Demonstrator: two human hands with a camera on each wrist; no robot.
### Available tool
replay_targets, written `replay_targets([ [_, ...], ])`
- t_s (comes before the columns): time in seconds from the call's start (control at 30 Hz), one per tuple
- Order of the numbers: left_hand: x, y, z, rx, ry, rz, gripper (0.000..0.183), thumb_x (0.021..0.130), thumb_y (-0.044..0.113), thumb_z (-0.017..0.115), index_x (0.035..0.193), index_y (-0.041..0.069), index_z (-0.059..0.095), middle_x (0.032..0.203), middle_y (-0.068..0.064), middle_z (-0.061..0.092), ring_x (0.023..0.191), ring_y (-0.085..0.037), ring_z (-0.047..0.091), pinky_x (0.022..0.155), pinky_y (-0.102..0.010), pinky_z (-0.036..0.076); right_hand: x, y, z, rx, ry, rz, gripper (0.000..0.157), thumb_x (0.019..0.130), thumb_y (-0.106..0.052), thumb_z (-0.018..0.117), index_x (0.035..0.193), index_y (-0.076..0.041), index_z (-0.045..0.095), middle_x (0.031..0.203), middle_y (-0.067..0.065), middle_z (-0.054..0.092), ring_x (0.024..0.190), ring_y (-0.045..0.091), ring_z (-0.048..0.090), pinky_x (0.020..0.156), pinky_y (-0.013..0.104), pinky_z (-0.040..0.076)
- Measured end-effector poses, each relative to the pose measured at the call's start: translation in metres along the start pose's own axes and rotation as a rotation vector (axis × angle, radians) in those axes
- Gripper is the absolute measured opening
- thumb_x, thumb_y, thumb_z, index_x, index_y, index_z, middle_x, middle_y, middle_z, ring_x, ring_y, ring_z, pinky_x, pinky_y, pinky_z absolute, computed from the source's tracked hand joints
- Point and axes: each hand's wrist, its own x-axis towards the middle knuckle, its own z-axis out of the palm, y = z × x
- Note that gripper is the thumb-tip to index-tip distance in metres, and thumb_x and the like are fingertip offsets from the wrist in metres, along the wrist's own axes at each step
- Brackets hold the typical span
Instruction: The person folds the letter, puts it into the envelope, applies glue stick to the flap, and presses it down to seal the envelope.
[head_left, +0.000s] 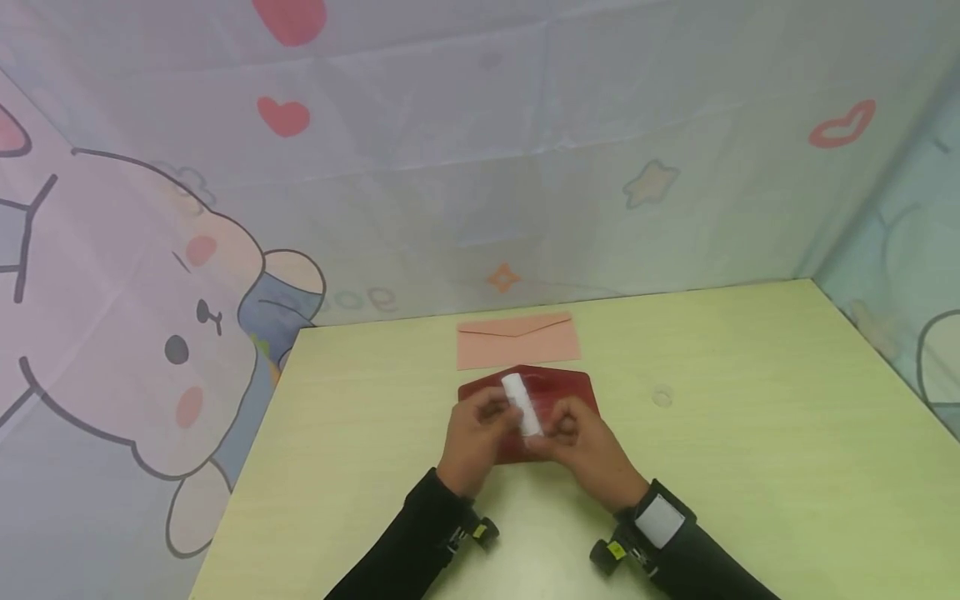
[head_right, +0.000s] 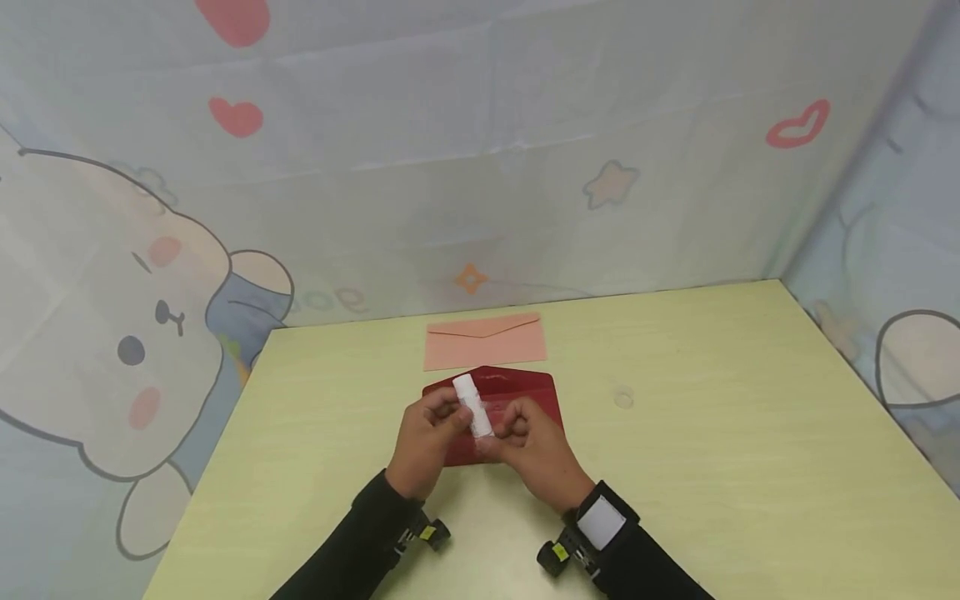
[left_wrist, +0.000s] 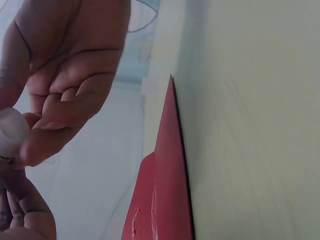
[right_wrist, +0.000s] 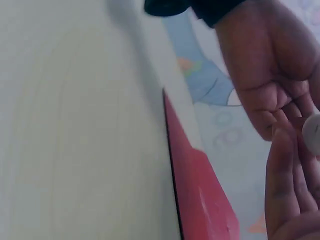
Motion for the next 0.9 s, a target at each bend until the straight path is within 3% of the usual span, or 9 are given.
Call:
replay_targets([
  [0.1, -0.001, 0.001, -0.002, -0.051, -0.083, 0.002, 0.031, 0.107, -0.005, 0.066, 0.135, -0.017, 0.068, 0.106, 0.007, 0.082, 0.096, -0.002, 0.074, 0.088, -0.021, 0.063, 0.001, 0.007, -0.004, 0.248, -0.144, 0.001, 0.017, 0.113, -0.005, 0.066, 0.119, -0.01, 0.05, 0.116, -0.005, 0.075, 0.106, 0.01, 0.082, 0.097, 0.031, 0.068],
  [0.17, -0.002, 0.002, -0.003, -0.093, -0.134, -0.02, 0.035, 0.11, -0.004, 0.061, 0.142, -0.018, 0.064, 0.107, 0.01, 0.082, 0.093, -0.002, 0.075, 0.082, -0.021, 0.065, 0.001, 0.011, -0.006, 0.385, -0.237, 0.007, 0.017, 0.117, -0.004, 0.058, 0.129, -0.015, 0.055, 0.127, -0.007, 0.075, 0.113, 0.012, 0.083, 0.103, 0.032, 0.068],
  [0.3, -0.003, 0.004, -0.003, -0.099, -0.146, -0.03, 0.035, 0.11, -0.003, 0.061, 0.142, -0.018, 0.062, 0.101, 0.016, 0.079, 0.089, -0.001, 0.073, 0.075, -0.021, 0.064, 0.001, 0.015, -0.005, 0.466, -0.299, 0.004, 0.025, 0.12, -0.007, 0.051, 0.138, -0.023, 0.057, 0.135, -0.007, 0.074, 0.12, 0.014, 0.082, 0.107, 0.033, 0.066],
  [0.37, -0.002, 0.005, -0.002, -0.081, -0.093, -0.023, 0.032, 0.106, -0.002, 0.068, 0.134, -0.017, 0.066, 0.097, 0.015, 0.078, 0.09, -0.002, 0.073, 0.079, -0.02, 0.063, 0.001, 0.012, -0.003, 0.402, -0.243, 0.001, 0.016, 0.119, -0.009, 0.054, 0.132, -0.019, 0.055, 0.131, -0.006, 0.077, 0.117, 0.013, 0.083, 0.105, 0.034, 0.067],
  [0.43, -0.002, 0.004, 0.0, -0.07, -0.031, -0.025, 0.027, 0.1, 0.0, 0.077, 0.123, -0.011, 0.071, 0.094, 0.013, 0.077, 0.092, -0.004, 0.072, 0.082, -0.02, 0.062, 0.001, 0.007, 0.001, 0.24, -0.141, -0.01, 0.015, 0.116, -0.013, 0.064, 0.125, -0.013, 0.052, 0.127, -0.003, 0.08, 0.113, 0.011, 0.082, 0.1, 0.031, 0.067],
  [0.57, -0.003, 0.003, 0.004, -0.083, 0.028, -0.078, 0.027, 0.092, 0.009, 0.091, 0.111, 0.007, 0.073, 0.093, 0.006, 0.074, 0.09, -0.009, 0.072, 0.075, -0.025, 0.064, -0.001, -0.004, 0.013, -0.18, 0.096, -0.021, 0.043, 0.099, -0.02, 0.091, 0.12, -0.007, 0.056, 0.12, 0.007, 0.079, 0.108, 0.013, 0.079, 0.093, 0.026, 0.066],
  [0.63, -0.004, 0.002, 0.005, -0.067, 0.034, -0.085, 0.029, 0.09, 0.011, 0.094, 0.109, 0.01, 0.072, 0.093, 0.005, 0.074, 0.089, -0.01, 0.072, 0.072, -0.027, 0.065, -0.003, -0.009, 0.018, -0.324, 0.177, -0.02, 0.048, 0.092, -0.026, 0.098, 0.118, -0.008, 0.061, 0.118, 0.011, 0.079, 0.107, 0.017, 0.08, 0.092, 0.027, 0.066],
  [0.73, -0.004, 0.003, 0.005, -0.034, 0.052, -0.063, 0.03, 0.09, 0.012, 0.094, 0.109, 0.007, 0.071, 0.092, 0.005, 0.073, 0.09, -0.01, 0.072, 0.074, -0.024, 0.063, -0.005, -0.012, 0.02, -0.389, 0.238, 0.002, 0.049, 0.089, -0.032, 0.1, 0.116, -0.012, 0.064, 0.114, 0.008, 0.081, 0.106, 0.019, 0.083, 0.09, 0.028, 0.068],
  [0.9, -0.005, 0.007, 0.005, 0.016, 0.056, -0.039, 0.03, 0.096, 0.007, 0.089, 0.119, -0.005, 0.074, 0.099, -0.002, 0.079, 0.095, -0.007, 0.074, 0.082, -0.019, 0.062, -0.005, -0.011, 0.016, -0.276, 0.214, 0.036, 0.052, 0.093, -0.026, 0.097, 0.123, -0.007, 0.059, 0.117, 0.012, 0.082, 0.111, 0.021, 0.083, 0.091, 0.026, 0.066],
])
